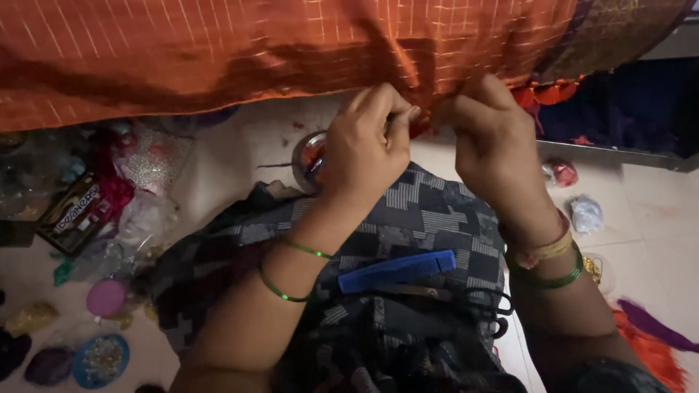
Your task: Manually attaching and trimming red decorative tassels to the edge of an orange saree.
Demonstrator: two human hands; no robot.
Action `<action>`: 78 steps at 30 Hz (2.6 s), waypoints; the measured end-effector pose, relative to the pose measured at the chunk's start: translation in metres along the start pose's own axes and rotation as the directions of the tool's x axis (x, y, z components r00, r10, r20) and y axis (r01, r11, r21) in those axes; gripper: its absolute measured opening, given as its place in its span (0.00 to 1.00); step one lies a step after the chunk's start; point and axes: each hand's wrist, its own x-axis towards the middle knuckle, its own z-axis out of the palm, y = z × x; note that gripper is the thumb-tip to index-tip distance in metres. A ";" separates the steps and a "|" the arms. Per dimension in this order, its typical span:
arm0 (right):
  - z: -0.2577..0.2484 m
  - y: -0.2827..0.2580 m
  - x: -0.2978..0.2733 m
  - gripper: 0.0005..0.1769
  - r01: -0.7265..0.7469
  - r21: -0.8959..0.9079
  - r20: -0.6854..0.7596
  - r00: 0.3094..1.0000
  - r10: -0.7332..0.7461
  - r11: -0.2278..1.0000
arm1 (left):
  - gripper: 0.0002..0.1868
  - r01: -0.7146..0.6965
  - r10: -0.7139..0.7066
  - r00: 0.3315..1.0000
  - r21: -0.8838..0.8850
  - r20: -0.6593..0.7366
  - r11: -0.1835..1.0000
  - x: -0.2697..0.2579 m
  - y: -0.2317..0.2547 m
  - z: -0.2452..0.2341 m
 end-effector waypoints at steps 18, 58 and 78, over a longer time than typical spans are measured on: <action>-0.011 -0.006 -0.024 0.08 -0.080 0.020 -0.034 0.996 0.081 0.997 | 0.05 0.266 -0.200 0.961 -0.446 0.191 0.854 -0.013 0.002 0.016; 0.001 0.023 -0.036 0.04 0.061 0.455 -0.214 0.976 0.043 0.888 | 0.06 0.151 -0.072 0.976 -0.401 0.207 0.904 -0.005 0.023 0.000; 0.035 0.040 -0.052 0.07 -0.409 0.632 0.053 0.871 0.489 0.659 | 0.04 0.188 -0.164 0.982 -0.350 0.098 0.918 -0.033 -0.012 0.020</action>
